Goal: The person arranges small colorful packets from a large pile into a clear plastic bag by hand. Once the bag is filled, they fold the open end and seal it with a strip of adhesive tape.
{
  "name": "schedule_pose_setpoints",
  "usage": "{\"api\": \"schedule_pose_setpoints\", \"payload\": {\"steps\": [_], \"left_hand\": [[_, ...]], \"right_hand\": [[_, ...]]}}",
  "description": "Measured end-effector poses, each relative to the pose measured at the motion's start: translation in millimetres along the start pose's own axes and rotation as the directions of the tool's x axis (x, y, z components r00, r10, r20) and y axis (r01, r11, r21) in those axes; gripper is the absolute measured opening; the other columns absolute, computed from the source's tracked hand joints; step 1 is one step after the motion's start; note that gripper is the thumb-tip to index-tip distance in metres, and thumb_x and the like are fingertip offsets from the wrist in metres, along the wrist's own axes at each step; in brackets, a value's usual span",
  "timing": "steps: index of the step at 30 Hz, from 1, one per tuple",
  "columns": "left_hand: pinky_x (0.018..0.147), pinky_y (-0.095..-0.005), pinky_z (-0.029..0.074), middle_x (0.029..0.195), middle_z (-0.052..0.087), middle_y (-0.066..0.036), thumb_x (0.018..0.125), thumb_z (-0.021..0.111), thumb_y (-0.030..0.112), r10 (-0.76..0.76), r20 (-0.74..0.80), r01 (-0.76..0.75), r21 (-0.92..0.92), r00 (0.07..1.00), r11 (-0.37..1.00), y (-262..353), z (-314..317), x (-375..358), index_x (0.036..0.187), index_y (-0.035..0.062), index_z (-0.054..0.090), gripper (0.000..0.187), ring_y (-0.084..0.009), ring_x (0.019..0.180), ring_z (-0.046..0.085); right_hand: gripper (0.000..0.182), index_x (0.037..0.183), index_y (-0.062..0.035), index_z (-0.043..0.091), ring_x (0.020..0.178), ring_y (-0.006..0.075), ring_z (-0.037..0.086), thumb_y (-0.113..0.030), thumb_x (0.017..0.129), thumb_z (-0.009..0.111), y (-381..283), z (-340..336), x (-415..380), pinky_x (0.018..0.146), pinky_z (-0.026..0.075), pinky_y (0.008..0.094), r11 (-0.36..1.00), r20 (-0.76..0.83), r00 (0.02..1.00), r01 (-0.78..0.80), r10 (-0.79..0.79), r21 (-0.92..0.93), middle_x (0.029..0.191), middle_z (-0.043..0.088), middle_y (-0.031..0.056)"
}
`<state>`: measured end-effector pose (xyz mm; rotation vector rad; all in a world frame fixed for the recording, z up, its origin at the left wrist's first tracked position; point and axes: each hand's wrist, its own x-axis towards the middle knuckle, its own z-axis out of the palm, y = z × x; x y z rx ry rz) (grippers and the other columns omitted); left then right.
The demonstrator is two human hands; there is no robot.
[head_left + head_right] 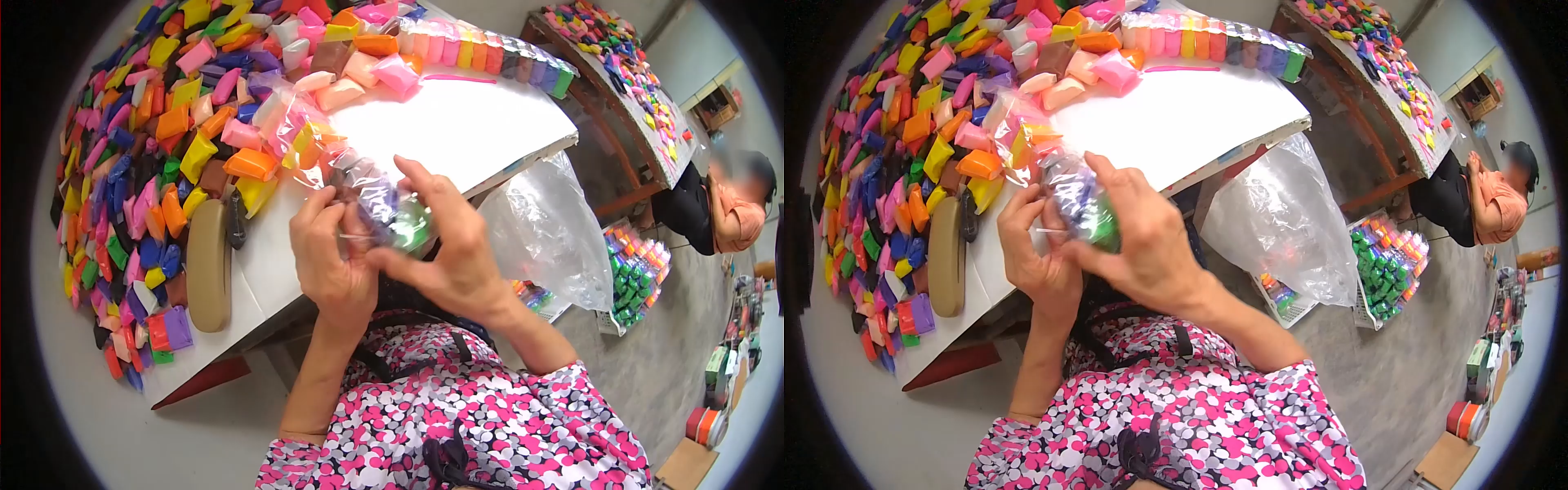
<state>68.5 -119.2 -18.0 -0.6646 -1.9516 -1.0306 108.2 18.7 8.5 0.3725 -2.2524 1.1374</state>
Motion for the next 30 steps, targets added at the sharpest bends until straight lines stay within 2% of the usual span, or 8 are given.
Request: {"api": "schedule_pose_setpoints", "payload": {"steps": [5, 11, 13, 15, 18, 21, 24, 30], "left_hand": [[0.090, -0.0399, 0.049, 0.112, 0.061, -0.021, 0.085, 0.066, -0.005, 0.001, 0.093, 0.004, -0.050, 0.996, 0.999, 18.7, 29.6, -2.7, 0.108, -0.0031, 0.058, 0.025, -0.0359, 0.103, 0.061], [0.093, -0.0463, 0.048, 0.119, 0.059, -0.022, 0.083, 0.069, 0.003, 0.138, 0.306, -0.086, -0.176, 0.942, 0.981, 11.5, 26.5, 21.3, 0.115, -0.0020, 0.059, 0.034, -0.0390, 0.110, 0.059], [0.101, -0.0474, 0.042, 0.123, 0.060, -0.019, 0.085, 0.070, 0.010, 0.216, 0.233, -0.236, 0.062, 0.948, 0.970, -8.9, 4.2, 53.8, 0.117, 0.0020, 0.061, 0.034, -0.0383, 0.115, 0.055], [0.104, -0.0400, 0.041, 0.123, 0.062, -0.014, 0.090, 0.066, 0.016, 0.147, 0.223, -0.203, 0.254, 0.964, 0.946, -19.8, -14.0, 96.2, 0.117, 0.0023, 0.062, 0.031, -0.0331, 0.115, 0.058], [0.103, -0.0387, 0.041, 0.124, 0.061, -0.014, 0.090, 0.068, 0.021, 0.124, 0.291, -0.203, 0.261, 0.949, 0.944, -60.6, -14.7, 127.4, 0.121, 0.0025, 0.062, 0.037, -0.0300, 0.114, 0.058], [0.101, -0.0364, 0.041, 0.123, 0.061, -0.012, 0.089, 0.070, 0.025, -0.070, 0.564, 0.049, 0.052, 0.823, 0.997, -81.9, -16.0, 133.0, 0.125, 0.0021, 0.060, 0.044, -0.0254, 0.111, 0.057], [0.097, -0.0321, 0.042, 0.118, 0.061, -0.009, 0.086, 0.074, 0.026, -0.074, 0.698, 0.137, -0.036, 0.712, 0.990, -79.8, -25.9, 127.2, 0.122, 0.0002, 0.061, 0.046, -0.0197, 0.107, 0.057], [0.093, -0.0270, 0.042, 0.110, 0.059, -0.005, 0.078, 0.082, 0.021, -0.243, 0.684, 0.341, -0.009, 0.688, 0.940, -95.3, -14.8, 125.0, 0.118, 0.0014, 0.064, 0.048, -0.0158, 0.102, 0.056]], "right_hand": [[0.072, 0.134, -0.0045, 0.051, 0.100, 0.0361, 0.060, 0.000, 0.064, 0.068, 23.1, -50.9, 26.7, 0.089, 0.050, 0.0429, 0.971, 0.091, 0.982, 0.181, -0.168, -0.158, 0.106, 0.063, 0.0171], [0.066, 0.126, -0.0025, 0.060, 0.115, 0.0312, 0.058, 0.007, 0.061, 0.058, 80.1, -86.1, 35.0, 0.104, 0.043, 0.0391, 0.998, 0.096, 0.995, 0.026, -0.021, -0.058, 0.122, 0.064, 0.0155], [0.064, 0.124, -0.0021, 0.063, 0.120, 0.0263, 0.057, 0.005, 0.061, 0.054, 86.1, -94.2, 36.7, 0.110, 0.039, 0.0375, 0.996, 0.112, 0.992, -0.063, 0.056, 0.066, 0.123, 0.064, 0.0138], [0.063, 0.123, -0.0015, 0.063, 0.120, 0.0253, 0.057, 0.003, 0.061, 0.053, 94.8, -100.4, 38.9, 0.111, 0.038, 0.0375, 0.982, 0.142, 0.985, -0.117, 0.096, 0.151, 0.121, 0.065, 0.0130], [0.062, 0.122, -0.0021, 0.064, 0.120, 0.0221, 0.057, -0.001, 0.062, 0.054, 96.6, -105.3, 41.7, 0.109, 0.040, 0.0359, 0.962, 0.183, 0.970, -0.193, 0.158, 0.192, 0.121, 0.065, 0.0106], [0.062, 0.123, -0.0047, 0.065, 0.114, 0.0183, 0.059, -0.003, 0.062, 0.055, 108.6, -109.1, 45.6, 0.098, 0.049, 0.0327, 0.947, 0.210, 0.965, -0.209, 0.158, 0.246, 0.121, 0.065, 0.0080], [0.062, 0.124, -0.0070, 0.065, 0.103, 0.0138, 0.061, -0.006, 0.062, 0.057, 116.8, -110.8, 49.2, 0.087, 0.053, 0.0284, 0.888, 0.221, 0.939, -0.326, 0.264, 0.324, 0.120, 0.065, 0.0057], [0.069, 0.140, -0.0106, 0.051, 0.090, 0.0113, 0.060, -0.014, 0.072, 0.063, 119.3, -116.9, 52.5, 0.083, 0.051, 0.0259, 0.846, 0.231, 0.903, -0.422, 0.361, 0.327, 0.116, 0.062, 0.0080]]}}
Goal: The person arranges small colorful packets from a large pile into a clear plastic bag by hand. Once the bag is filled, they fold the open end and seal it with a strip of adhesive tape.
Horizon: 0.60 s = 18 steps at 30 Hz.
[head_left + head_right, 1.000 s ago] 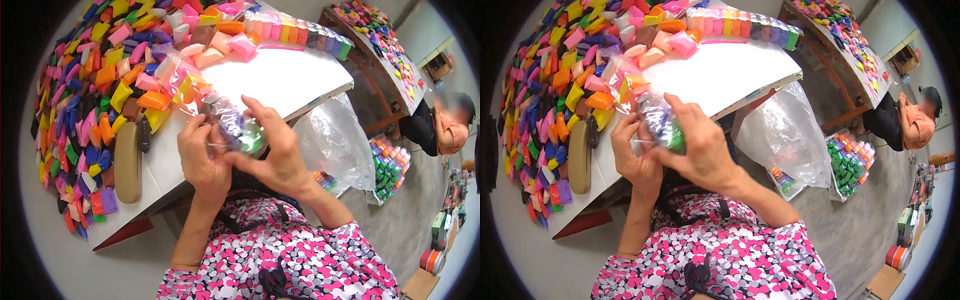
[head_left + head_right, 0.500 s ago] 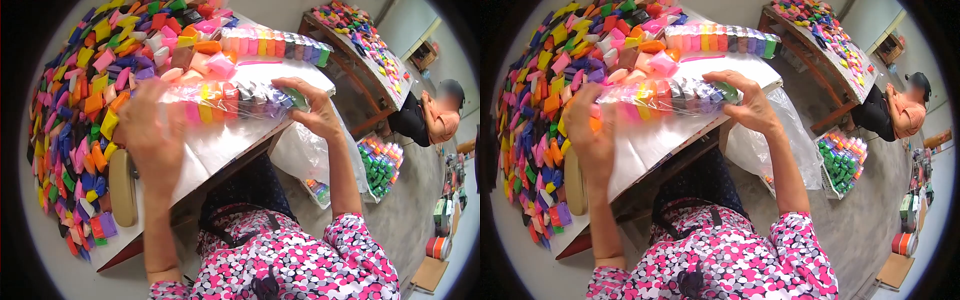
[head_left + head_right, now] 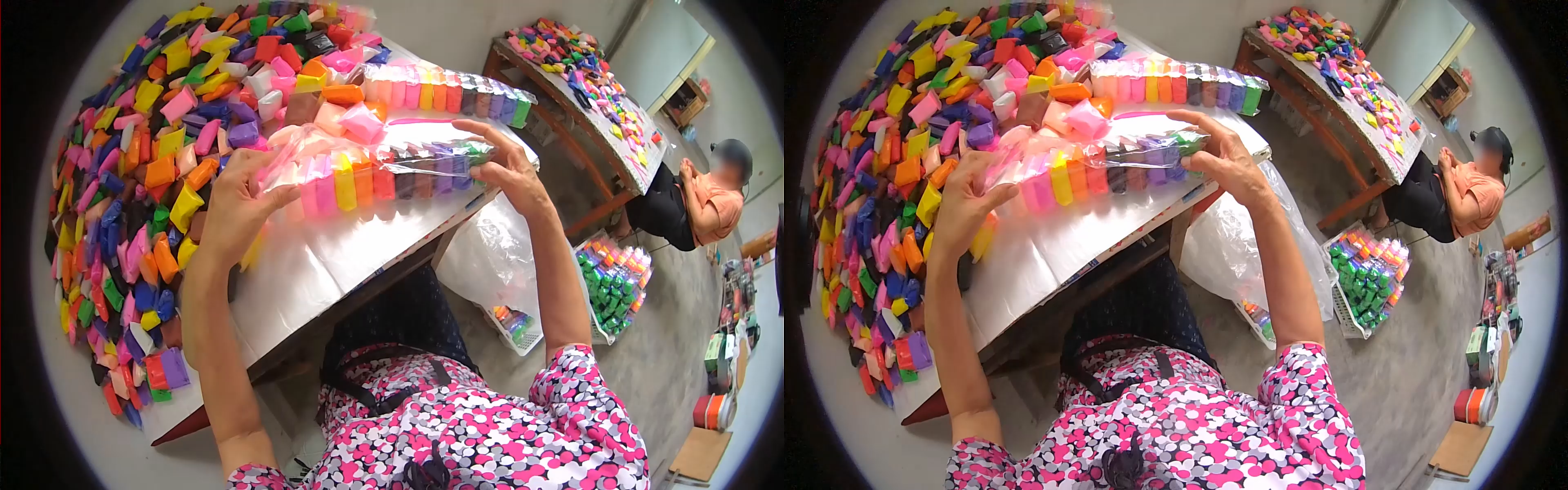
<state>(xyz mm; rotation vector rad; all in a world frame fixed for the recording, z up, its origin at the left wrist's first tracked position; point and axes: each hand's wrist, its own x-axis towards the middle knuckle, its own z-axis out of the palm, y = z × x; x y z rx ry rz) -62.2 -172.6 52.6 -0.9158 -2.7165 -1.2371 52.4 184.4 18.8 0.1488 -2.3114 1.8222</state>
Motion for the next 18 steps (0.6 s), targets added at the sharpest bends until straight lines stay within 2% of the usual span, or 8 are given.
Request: {"api": "schedule_pose_setpoints", "payload": {"steps": [3, 6, 9, 10, 12, 13, 16, 18], "left_hand": [[0.092, -0.0261, 0.041, 0.106, 0.058, -0.004, 0.076, 0.083, 0.018, 0.087, -0.005, -0.087, -0.095, 0.996, 0.992, -12.5, 3.9, 5.5, 0.113, 0.0028, 0.065, 0.044, -0.0154, 0.103, 0.055], [0.094, -0.0249, 0.041, 0.108, 0.058, -0.005, 0.076, 0.082, 0.016, 0.150, 0.019, -0.147, -0.094, 0.989, 0.985, -7.8, -0.7, 2.3, 0.114, 0.0036, 0.063, 0.044, -0.0151, 0.106, 0.054], [0.096, -0.0293, 0.041, 0.112, 0.058, -0.002, 0.075, 0.082, 0.012, -0.050, 0.189, 0.100, -0.266, 0.981, 0.959, -18.6, -2.9, 3.4, 0.120, 0.0045, 0.059, 0.052, -0.0182, 0.110, 0.053], [0.098, -0.0286, 0.040, 0.115, 0.058, -0.004, 0.075, 0.081, 0.012, -0.027, 0.156, 0.080, -0.340, 0.987, 0.937, -14.6, -0.4, -0.4, 0.124, 0.0044, 0.056, 0.055, -0.0178, 0.112, 0.053], [0.102, -0.0270, 0.040, 0.121, 0.057, -0.008, 0.076, 0.080, 0.010, 0.010, 0.085, 0.033, -0.480, 0.996, 0.877, 1.2, 6.1, -16.2, 0.131, 0.0042, 0.051, 0.062, -0.0169, 0.116, 0.052], [0.102, -0.0279, 0.040, 0.123, 0.057, -0.009, 0.076, 0.079, 0.010, 0.020, 0.082, 0.017, -0.425, 0.996, 0.905, 6.9, 5.0, -23.2, 0.134, 0.0042, 0.051, 0.064, -0.0175, 0.117, 0.052], [0.104, -0.0303, 0.040, 0.129, 0.056, -0.010, 0.077, 0.077, 0.010, 0.006, 0.075, 0.010, -0.205, 0.997, 0.979, 19.9, -1.6, -45.2, 0.139, 0.0045, 0.049, 0.068, -0.0197, 0.119, 0.052], [0.104, -0.0318, 0.039, 0.133, 0.055, -0.010, 0.078, 0.076, 0.010, -0.062, 0.053, 0.062, 0.011, 0.997, 0.998, 25.5, -4.8, -57.2, 0.141, 0.0053, 0.048, 0.069, -0.0213, 0.120, 0.052]], "right_hand": [[0.083, 0.148, -0.0118, 0.041, 0.095, 0.0123, 0.060, -0.017, 0.071, 0.071, 8.8, 6.0, 3.0, 0.086, 0.051, 0.0279, 0.995, -0.078, 0.997, 0.030, -0.023, 0.093, 0.122, 0.061, 0.0097], [0.103, 0.153, -0.0125, 0.029, 0.104, 0.0154, 0.059, -0.018, 0.063, 0.080, 8.3, 8.3, -4.2, 0.093, 0.049, 0.0322, 0.992, -0.016, 0.992, 0.123, -0.123, 0.002, 0.128, 0.059, 0.0125], [0.115, 0.155, -0.0125, 0.024, 0.114, 0.0179, 0.056, -0.015, 0.056, 0.084, 16.9, 18.3, -2.1, 0.100, 0.045, 0.0359, 0.911, -0.074, 0.938, 0.306, -0.338, -0.277, 0.134, 0.055, 0.0148], [0.117, 0.155, -0.0125, 0.023, 0.120, 0.0221, 0.053, -0.013, 0.055, 0.083, 16.0, 22.8, -2.9, 0.105, 0.042, 0.0392, 0.913, -0.092, 0.934, 0.313, -0.347, -0.260, 0.136, 0.052, 0.0153], [0.114, 0.154, -0.0124, 0.024, 0.123, 0.0241, 0.052, -0.012, 0.056, 0.082, 10.9, 25.9, -7.2, 0.105, 0.042, 0.0400, 0.960, -0.124, 0.955, 0.258, -0.270, -0.107, 0.135, 0.052, 0.0152], [0.113, 0.153, -0.0123, 0.024, 0.124, 0.0250, 0.051, -0.011, 0.057, 0.082, 9.8, 26.6, -7.9, 0.105, 0.041, 0.0405, 0.973, -0.134, 0.964, 0.228, -0.230, -0.029, 0.135, 0.051, 0.0151], [0.108, 0.152, -0.0124, 0.026, 0.127, 0.0270, 0.049, -0.010, 0.059, 0.080, 22.9, 28.7, -7.9, 0.105, 0.041, 0.0413, 0.949, -0.219, 0.924, 0.316, -0.312, -0.017, 0.135, 0.050, 0.0149], [0.105, 0.151, -0.0119, 0.026, 0.128, 0.0270, 0.048, -0.010, 0.060, 0.079, 27.9, 34.1, -13.8, 0.104, 0.041, 0.0420, 0.943, -0.311, 0.890, 0.314, -0.332, -0.108, 0.136, 0.048, 0.0146]]}}
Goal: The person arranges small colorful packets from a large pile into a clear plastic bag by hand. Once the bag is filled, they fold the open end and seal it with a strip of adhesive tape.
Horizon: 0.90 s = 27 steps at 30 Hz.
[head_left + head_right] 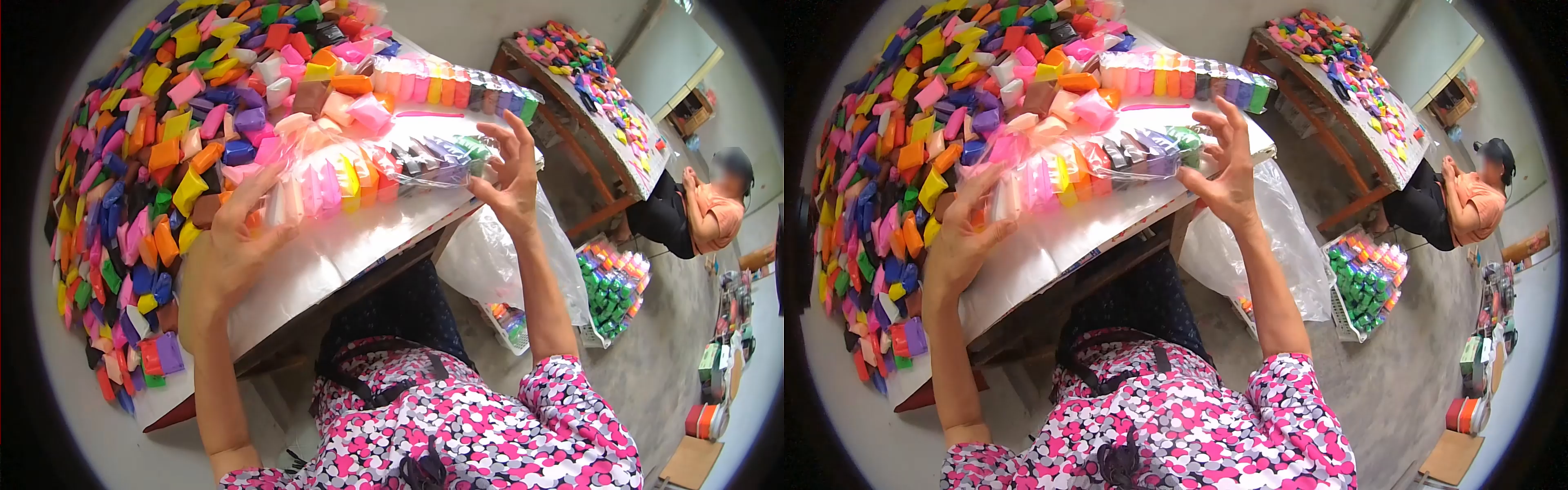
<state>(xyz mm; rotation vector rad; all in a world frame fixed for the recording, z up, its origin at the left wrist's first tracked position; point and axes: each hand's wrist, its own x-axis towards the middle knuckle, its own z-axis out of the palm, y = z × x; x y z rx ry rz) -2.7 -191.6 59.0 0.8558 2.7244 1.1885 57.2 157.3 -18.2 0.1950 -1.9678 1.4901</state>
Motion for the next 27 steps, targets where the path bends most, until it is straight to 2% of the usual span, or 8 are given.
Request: {"api": "schedule_pose_setpoints", "payload": {"steps": [3, 5, 10, 13, 16, 19, 24, 27], "left_hand": [[0.106, -0.0334, 0.039, 0.138, 0.053, -0.011, 0.081, 0.075, 0.013, -0.007, -0.013, 0.006, -0.058, 1.000, 0.998, 4.7, 1.0, -2.8, 0.138, 0.0048, 0.052, 0.061, -0.0239, 0.124, 0.050], [0.105, -0.0328, 0.039, 0.136, 0.055, -0.011, 0.084, 0.074, 0.015, 0.073, -0.049, -0.074, -0.024, 0.996, 0.997, 0.3, 6.2, 3.0, 0.137, 0.0045, 0.052, 0.058, -0.0234, 0.123, 0.051], [0.097, -0.0294, 0.044, 0.126, 0.061, -0.010, 0.091, 0.068, 0.019, -0.010, -0.045, 0.004, -0.124, 0.999, 0.992, -6.1, 8.9, 14.8, 0.129, 0.0014, 0.058, 0.043, -0.0179, 0.111, 0.058], [0.089, -0.0266, 0.048, 0.116, 0.066, -0.008, 0.095, 0.064, 0.018, -0.013, -0.073, -0.002, -0.205, 0.997, 0.979, -13.2, 9.4, 18.3, 0.124, -0.0006, 0.062, 0.035, -0.0134, 0.100, 0.060], [0.084, -0.0246, 0.049, 0.107, 0.067, -0.004, 0.097, 0.060, 0.015, 0.023, -0.136, -0.053, -0.218, 0.990, 0.975, -22.0, 13.9, 18.5, 0.120, -0.0016, 0.064, 0.028, -0.0105, 0.094, 0.060], [0.081, -0.0232, 0.048, 0.103, 0.066, -0.002, 0.099, 0.056, 0.010, 0.010, -0.165, -0.055, -0.268, 0.986, 0.962, -27.8, 14.5, 17.8, 0.117, -0.0018, 0.066, 0.023, -0.0089, 0.092, 0.059], [0.080, -0.0216, 0.046, 0.101, 0.066, -0.001, 0.099, 0.054, 0.007, -0.049, -0.176, -0.004, -0.288, 0.983, 0.958, -32.6, 13.9, 22.1, 0.110, -0.0016, 0.068, 0.020, -0.0068, 0.089, 0.057], [0.081, -0.0219, 0.046, 0.108, 0.065, -0.004, 0.096, 0.058, 0.009, -0.097, -0.007, 0.091, -0.293, 0.995, 0.952, -42.7, 2.3, 33.7, 0.123, 0.0000, 0.062, 0.028, -0.0083, 0.095, 0.057]], "right_hand": [[0.101, 0.148, -0.0116, 0.031, 0.131, 0.0310, 0.046, -0.011, 0.061, 0.082, -2.8, 9.1, -7.7, 0.106, 0.040, 0.0465, 0.934, -0.003, 0.970, 0.231, -0.241, -0.272, 0.141, 0.044, 0.0172], [0.099, 0.146, -0.0116, 0.034, 0.131, 0.0332, 0.045, -0.012, 0.061, 0.084, -11.3, 12.6, -5.0, 0.106, 0.039, 0.0484, 0.717, 0.113, 0.887, 0.431, -0.447, -0.548, 0.142, 0.043, 0.0188], [0.062, 0.128, -0.0061, 0.056, 0.116, 0.0351, 0.057, -0.006, 0.070, 0.078, -9.9, 1.2, 14.5, 0.097, 0.049, 0.0443, 0.719, 0.255, 0.873, 0.487, -0.416, -0.496, 0.141, 0.045, 0.0191], [0.050, 0.124, -0.0050, 0.059, 0.114, 0.0334, 0.059, -0.004, 0.076, 0.072, -9.2, -0.4, 24.3, 0.094, 0.051, 0.0424, 0.650, 0.292, 0.823, 0.566, -0.488, -0.507, 0.133, 0.053, 0.0189], [0.031, 0.117, -0.0024, 0.062, 0.106, 0.0303, 0.064, -0.006, 0.086, 0.063, -6.1, 1.4, 30.1, 0.086, 0.053, 0.0390, 0.655, 0.254, 0.829, 0.551, -0.498, -0.517, 0.115, 0.065, 0.0168], [0.021, 0.110, 0.0003, 0.063, 0.095, 0.0281, 0.069, -0.012, 0.094, 0.056, -9.5, 7.6, 28.0, 0.079, 0.053, 0.0366, 0.926, -0.035, 0.974, 0.202, -0.225, -0.318, 0.098, 0.070, 0.0140], [0.026, 0.104, 0.0016, 0.065, 0.071, 0.0209, 0.071, -0.020, 0.100, 0.052, -8.0, 16.1, 47.5, 0.066, 0.054, 0.0323, 0.918, -0.097, 0.965, 0.198, -0.245, -0.344, 0.079, 0.071, 0.0133], [0.029, 0.099, 0.0020, 0.066, 0.067, 0.0179, 0.069, -0.024, 0.100, 0.054, -2.8, 16.4, 62.6, 0.063, 0.053, 0.0305, 0.954, -0.068, 0.995, 0.051, -0.074, -0.294, 0.072, 0.070, 0.0123]]}}
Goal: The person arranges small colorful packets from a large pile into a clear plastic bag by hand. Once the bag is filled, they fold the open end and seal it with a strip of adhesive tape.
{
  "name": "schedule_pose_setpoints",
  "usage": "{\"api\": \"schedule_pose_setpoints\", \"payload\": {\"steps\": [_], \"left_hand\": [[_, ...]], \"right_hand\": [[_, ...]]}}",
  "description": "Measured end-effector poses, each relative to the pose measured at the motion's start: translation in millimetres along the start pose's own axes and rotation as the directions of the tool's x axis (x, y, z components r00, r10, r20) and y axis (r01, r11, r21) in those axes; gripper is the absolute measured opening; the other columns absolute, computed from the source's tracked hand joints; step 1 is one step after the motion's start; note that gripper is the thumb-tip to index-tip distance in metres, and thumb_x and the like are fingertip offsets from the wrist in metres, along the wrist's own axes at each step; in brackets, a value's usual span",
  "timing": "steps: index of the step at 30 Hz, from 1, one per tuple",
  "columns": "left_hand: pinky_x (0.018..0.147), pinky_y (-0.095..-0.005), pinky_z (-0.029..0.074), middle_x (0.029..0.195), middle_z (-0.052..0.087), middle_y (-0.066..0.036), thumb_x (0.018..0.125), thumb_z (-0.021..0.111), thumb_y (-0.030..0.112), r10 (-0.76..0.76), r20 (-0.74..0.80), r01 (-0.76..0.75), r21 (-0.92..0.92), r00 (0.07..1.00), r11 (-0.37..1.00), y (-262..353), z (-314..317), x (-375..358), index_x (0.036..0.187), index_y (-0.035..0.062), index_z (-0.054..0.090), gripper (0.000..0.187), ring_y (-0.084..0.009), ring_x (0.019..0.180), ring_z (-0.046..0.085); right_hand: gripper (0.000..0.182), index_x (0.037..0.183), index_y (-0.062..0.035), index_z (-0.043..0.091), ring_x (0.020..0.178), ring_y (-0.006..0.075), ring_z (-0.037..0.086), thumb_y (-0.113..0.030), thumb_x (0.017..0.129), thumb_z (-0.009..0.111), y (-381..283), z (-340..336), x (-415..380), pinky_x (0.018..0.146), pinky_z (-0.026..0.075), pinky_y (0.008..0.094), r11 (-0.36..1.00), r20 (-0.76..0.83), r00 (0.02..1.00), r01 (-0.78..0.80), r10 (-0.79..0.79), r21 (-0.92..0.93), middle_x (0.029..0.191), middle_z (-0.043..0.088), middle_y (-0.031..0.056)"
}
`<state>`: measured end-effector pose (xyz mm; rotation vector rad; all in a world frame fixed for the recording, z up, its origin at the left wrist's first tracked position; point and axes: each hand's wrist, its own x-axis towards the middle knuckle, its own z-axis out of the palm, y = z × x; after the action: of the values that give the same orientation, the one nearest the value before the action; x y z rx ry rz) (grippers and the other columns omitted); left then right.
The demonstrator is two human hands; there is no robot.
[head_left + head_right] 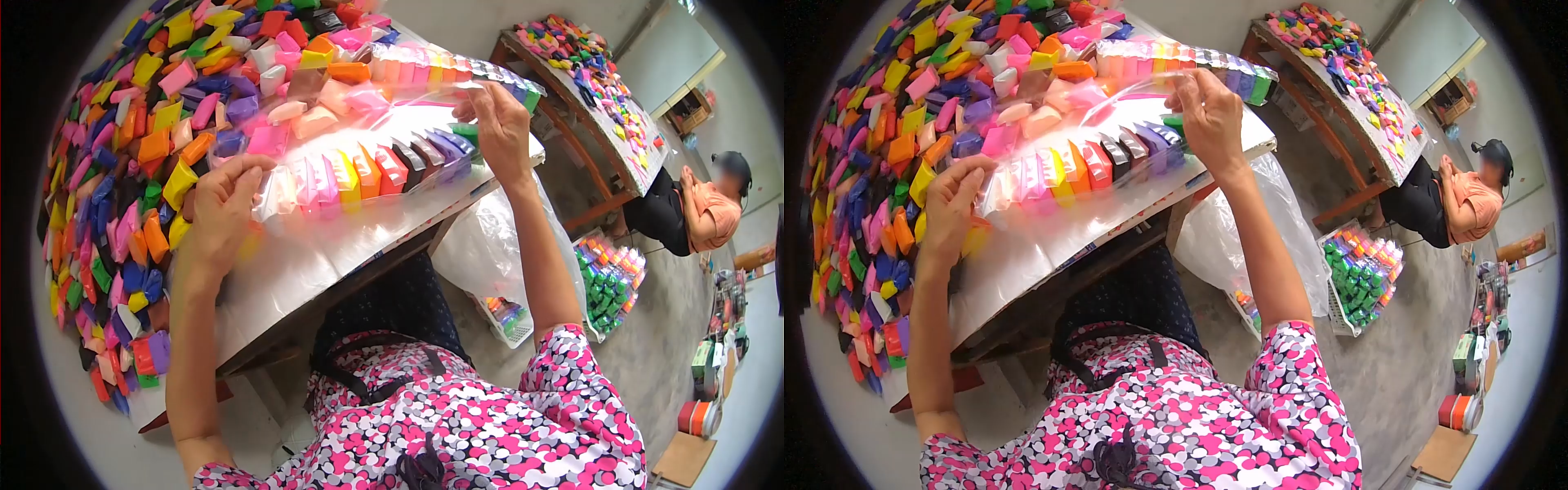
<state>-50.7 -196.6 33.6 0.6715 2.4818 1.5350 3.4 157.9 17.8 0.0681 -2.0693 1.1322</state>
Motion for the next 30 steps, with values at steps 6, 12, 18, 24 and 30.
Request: {"api": "schedule_pose_setpoints", "payload": {"steps": [6, 12, 18, 24, 30], "left_hand": [[0.095, -0.0286, 0.045, 0.130, 0.055, -0.011, 0.084, 0.070, 0.010, 0.198, 0.152, -0.224, 0.176, 0.968, 0.959, 44.0, 16.1, -28.6, 0.149, 0.0115, 0.035, 0.074, -0.0173, 0.115, 0.054], [0.100, -0.0299, 0.043, 0.132, 0.054, -0.014, 0.078, 0.079, 0.008, 0.140, -0.001, -0.138, 0.130, 0.990, 0.982, 35.0, 27.4, -24.0, 0.151, 0.0105, 0.033, 0.086, -0.0210, 0.117, 0.054], [0.103, -0.0327, 0.041, 0.129, 0.056, -0.015, 0.078, 0.079, 0.009, -0.065, 0.082, 0.044, 0.233, 0.994, 0.971, 45.0, 19.6, -12.5, 0.136, -0.0028, 0.047, 0.068, -0.0230, 0.118, 0.054], [0.102, -0.0303, 0.041, 0.128, 0.056, -0.012, 0.077, 0.079, 0.008, -0.055, -0.051, 0.043, -0.219, 0.997, 0.975, 51.4, 29.8, -23.3, 0.130, -0.0025, 0.052, 0.061, -0.0201, 0.119, 0.054], [0.103, -0.0303, 0.040, 0.128, 0.053, -0.011, 0.072, 0.083, 0.010, -0.113, 0.006, 0.103, -0.455, 0.994, 0.884, 13.0, 49.9, -30.4, 0.132, -0.0002, 0.050, 0.070, -0.0192, 0.120, 0.051]], "right_hand": [[0.039, 0.108, 0.0003, 0.067, 0.078, 0.0145, 0.068, -0.036, 0.099, 0.056, 7.8, 2.6, 2.9, 0.074, 0.055, 0.0305, 0.944, 0.108, 0.976, -0.212, 0.190, 0.253, 0.083, 0.071, 0.0095], [0.095, 0.147, -0.0034, 0.037, 0.119, 0.0261, 0.058, -0.052, 0.076, 0.078, 18.9, -25.1, -19.6, 0.093, 0.050, 0.0324, 0.884, 0.392, 0.918, -0.127, -0.067, 0.450, 0.128, 0.060, 0.0181], [0.109, 0.149, -0.0089, 0.038, 0.101, 0.0192, 0.063, -0.014, 0.053, 0.089, 9.7, -30.7, -23.7, 0.091, 0.049, 0.0295, 0.926, 0.441, 0.883, -0.288, 0.158, 0.245, 0.124, 0.062, 0.0134], [0.090, 0.139, -0.0029, 0.050, 0.102, 0.0186, 0.062, -0.005, 0.056, 0.086, -7.6, -43.8, -8.0, 0.097, 0.046, 0.0293, 0.902, 0.404, 0.907, -0.270, 0.120, 0.338, 0.112, 0.065, 0.0088], [0.086, 0.133, -0.0056, 0.057, 0.106, 0.0198, 0.062, -0.015, 0.054, 0.088, 5.8, -44.7, -14.1, 0.102, 0.043, 0.0320, 0.939, 0.491, 0.858, -0.281, 0.154, 0.197, 0.112, 0.066, 0.0066]]}}
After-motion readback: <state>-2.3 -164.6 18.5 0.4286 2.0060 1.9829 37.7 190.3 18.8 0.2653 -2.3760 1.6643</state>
